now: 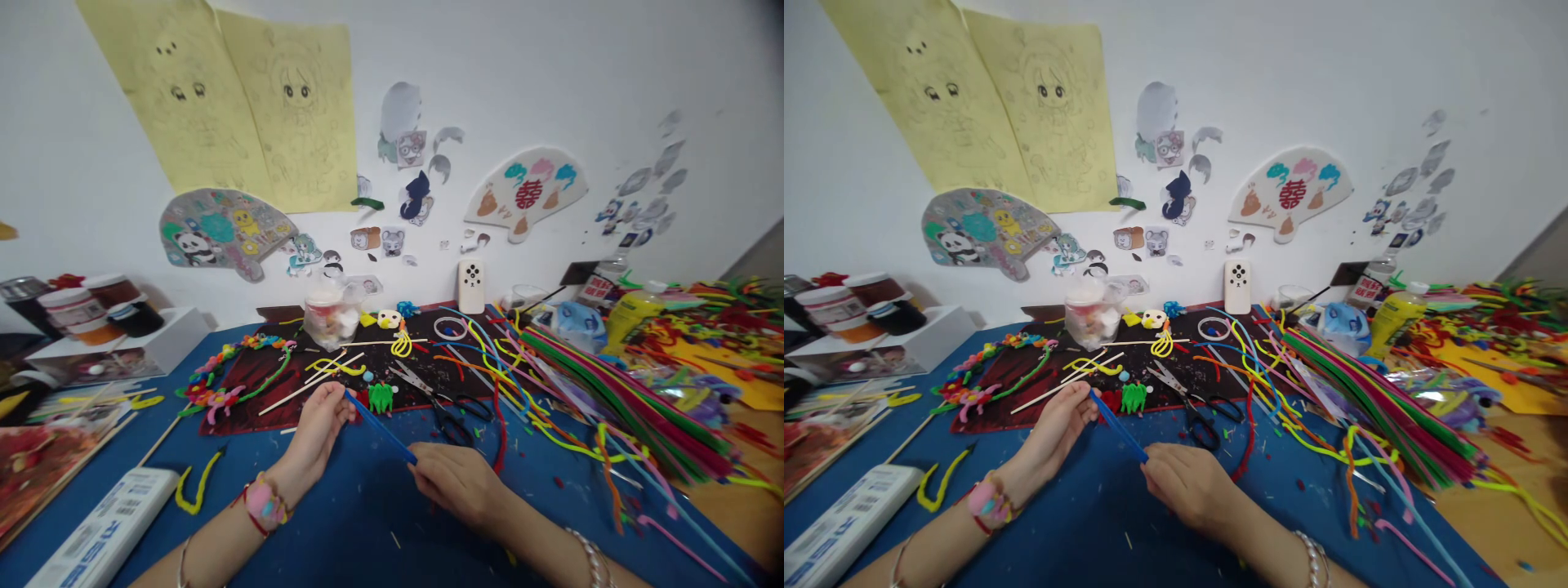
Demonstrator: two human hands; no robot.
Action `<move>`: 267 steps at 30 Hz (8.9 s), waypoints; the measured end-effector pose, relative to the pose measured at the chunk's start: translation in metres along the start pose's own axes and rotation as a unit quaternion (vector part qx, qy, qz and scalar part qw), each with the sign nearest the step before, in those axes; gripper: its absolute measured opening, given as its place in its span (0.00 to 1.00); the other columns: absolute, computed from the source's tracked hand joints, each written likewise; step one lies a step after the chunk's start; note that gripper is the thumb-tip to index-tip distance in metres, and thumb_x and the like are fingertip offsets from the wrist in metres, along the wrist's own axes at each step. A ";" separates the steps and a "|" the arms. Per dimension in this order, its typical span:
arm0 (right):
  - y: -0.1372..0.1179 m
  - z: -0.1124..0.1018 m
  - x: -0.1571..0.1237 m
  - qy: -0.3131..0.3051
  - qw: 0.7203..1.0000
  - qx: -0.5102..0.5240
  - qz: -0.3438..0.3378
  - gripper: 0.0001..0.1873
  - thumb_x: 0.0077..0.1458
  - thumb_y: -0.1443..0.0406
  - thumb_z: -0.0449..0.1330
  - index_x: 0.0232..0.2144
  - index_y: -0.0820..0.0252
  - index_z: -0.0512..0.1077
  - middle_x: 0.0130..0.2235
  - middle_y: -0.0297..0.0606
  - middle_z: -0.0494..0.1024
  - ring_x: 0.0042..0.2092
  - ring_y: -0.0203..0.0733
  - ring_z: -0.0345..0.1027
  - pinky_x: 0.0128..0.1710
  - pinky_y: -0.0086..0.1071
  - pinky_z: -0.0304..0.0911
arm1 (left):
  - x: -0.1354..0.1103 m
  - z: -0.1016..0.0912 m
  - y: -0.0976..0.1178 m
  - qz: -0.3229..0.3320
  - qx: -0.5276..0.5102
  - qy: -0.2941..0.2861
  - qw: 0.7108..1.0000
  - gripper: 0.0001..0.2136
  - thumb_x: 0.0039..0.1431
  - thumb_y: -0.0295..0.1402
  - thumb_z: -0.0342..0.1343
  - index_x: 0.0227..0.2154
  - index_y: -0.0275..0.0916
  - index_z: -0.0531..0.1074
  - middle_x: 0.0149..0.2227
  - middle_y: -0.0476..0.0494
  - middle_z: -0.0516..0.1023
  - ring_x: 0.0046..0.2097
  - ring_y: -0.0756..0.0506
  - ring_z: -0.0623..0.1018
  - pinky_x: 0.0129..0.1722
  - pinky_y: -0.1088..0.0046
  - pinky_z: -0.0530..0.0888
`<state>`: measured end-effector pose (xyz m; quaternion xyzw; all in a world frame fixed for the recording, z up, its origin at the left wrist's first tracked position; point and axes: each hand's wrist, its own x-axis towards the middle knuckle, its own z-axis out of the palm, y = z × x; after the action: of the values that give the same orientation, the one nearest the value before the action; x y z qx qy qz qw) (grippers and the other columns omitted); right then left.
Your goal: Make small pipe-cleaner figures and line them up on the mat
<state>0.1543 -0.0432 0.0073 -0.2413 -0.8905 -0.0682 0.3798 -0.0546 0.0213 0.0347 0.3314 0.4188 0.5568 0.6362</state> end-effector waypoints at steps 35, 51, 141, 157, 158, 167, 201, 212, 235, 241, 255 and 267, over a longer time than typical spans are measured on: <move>0.001 -0.006 0.002 -0.004 1.000 -0.008 -0.015 0.10 0.54 0.76 0.52 0.40 0.69 0.66 0.38 0.46 0.77 0.47 0.40 0.69 0.48 0.32 0.66 | 0.004 -0.005 -0.006 0.032 0.010 0.000 0.999 0.11 0.46 0.36 0.59 0.25 0.36 0.63 0.24 0.51 0.70 0.22 0.54 0.67 0.23 0.79 0.64; -0.004 -0.002 0.004 0.041 0.998 -0.008 0.036 0.05 0.52 0.75 0.54 0.29 0.63 0.65 0.28 0.39 0.75 0.34 0.37 0.72 0.37 0.29 0.70 | 0.001 -0.001 -0.007 0.038 0.002 0.004 0.999 0.12 0.45 0.36 0.60 0.26 0.36 0.63 0.24 0.51 0.70 0.22 0.54 0.67 0.23 0.78 0.65; 0.017 -0.005 0.001 -0.111 0.633 0.689 0.336 0.35 0.29 0.42 0.63 0.32 0.58 0.57 0.29 0.31 0.61 0.32 0.36 0.63 0.29 0.28 0.59 | -0.012 0.006 0.009 0.144 0.233 -0.164 0.948 0.09 0.57 0.40 0.48 0.35 0.41 0.59 0.22 0.55 0.65 0.18 0.56 0.58 0.17 0.81 0.54; -0.010 0.015 -0.010 -0.286 0.585 0.719 0.244 0.36 0.39 0.35 0.47 0.29 0.62 0.57 0.29 0.36 0.62 0.29 0.33 0.57 0.29 0.28 0.55 | -0.020 0.000 0.008 0.248 0.394 -0.114 0.877 0.12 0.61 0.39 0.42 0.40 0.37 0.64 0.28 0.50 0.65 0.28 0.52 0.63 0.29 0.77 0.62; -0.010 0.015 -0.010 -0.285 0.582 0.721 0.246 0.36 0.39 0.35 0.46 0.29 0.62 0.57 0.29 0.37 0.62 0.29 0.33 0.57 0.29 0.28 0.55 | -0.020 0.000 0.008 0.255 0.402 -0.108 0.872 0.11 0.62 0.38 0.42 0.40 0.38 0.64 0.28 0.50 0.65 0.28 0.52 0.63 0.29 0.77 0.62; -0.010 0.017 -0.010 -0.274 0.573 0.734 0.241 0.34 0.40 0.35 0.47 0.28 0.61 0.56 0.29 0.36 0.62 0.28 0.33 0.57 0.29 0.28 0.55 | -0.025 0.002 0.013 0.281 0.463 -0.093 0.835 0.10 0.62 0.36 0.42 0.40 0.38 0.64 0.29 0.50 0.67 0.29 0.51 0.65 0.31 0.77 0.63; -0.017 0.021 -0.002 -0.171 0.545 0.769 0.287 0.35 0.41 0.34 0.44 0.26 0.61 0.56 0.24 0.31 0.58 0.26 0.33 0.57 0.26 0.27 0.50 | -0.037 0.001 0.011 0.375 0.636 -0.221 0.637 0.13 0.62 0.30 0.39 0.40 0.38 0.68 0.29 0.44 0.74 0.28 0.50 0.72 0.28 0.76 0.64; -0.016 0.026 -0.010 -0.119 0.611 0.726 0.293 0.31 0.46 0.37 0.44 0.23 0.60 0.54 0.20 0.27 0.56 0.20 0.29 0.54 0.20 0.24 0.52 | -0.030 -0.006 0.007 0.354 0.626 -0.207 0.663 0.13 0.62 0.31 0.40 0.41 0.39 0.69 0.33 0.43 0.77 0.31 0.48 0.75 0.32 0.75 0.66; 0.073 -0.034 -0.015 -0.048 0.919 0.019 0.390 0.13 0.53 0.62 0.54 0.37 0.61 0.73 0.40 0.45 0.72 0.41 0.45 0.66 0.42 0.36 0.58 | -0.034 0.013 -0.006 -0.163 0.280 -0.356 0.876 0.12 0.59 0.42 0.44 0.37 0.38 0.62 0.21 0.57 0.60 0.15 0.59 0.55 0.13 0.83 0.55; 0.018 -0.011 0.012 -0.064 0.876 0.293 0.377 0.13 0.54 0.58 0.55 0.30 0.61 0.74 0.31 0.38 0.74 0.34 0.39 0.66 0.35 0.31 0.59 | -0.035 0.013 -0.013 -0.137 0.323 -0.357 0.866 0.12 0.59 0.43 0.44 0.34 0.38 0.61 0.20 0.57 0.61 0.14 0.59 0.56 0.13 0.84 0.56; 0.046 -0.025 0.002 0.288 0.651 0.524 0.467 0.10 0.51 0.59 0.57 0.25 0.60 0.66 0.23 0.30 0.62 0.26 0.34 0.56 0.26 0.28 0.54 | -0.023 0.002 -0.019 0.084 0.536 -0.309 0.782 0.14 0.60 0.38 0.42 0.32 0.37 0.70 0.24 0.50 0.70 0.25 0.52 0.69 0.27 0.76 0.67; 0.038 -0.032 -0.004 0.217 0.828 0.386 0.345 0.08 0.54 0.64 0.55 0.28 0.59 0.72 0.28 0.36 0.68 0.29 0.37 0.59 0.28 0.31 0.55 | -0.038 0.019 0.005 -0.048 0.186 -0.255 0.948 0.16 0.58 0.40 0.50 0.41 0.34 0.73 0.39 0.38 0.75 0.41 0.45 0.73 0.40 0.69 0.68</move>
<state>0.1952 -0.0212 0.0248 -0.3454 -0.5975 0.3660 0.6243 -0.0408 -0.0147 0.0535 0.5546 0.3536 0.3348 0.6747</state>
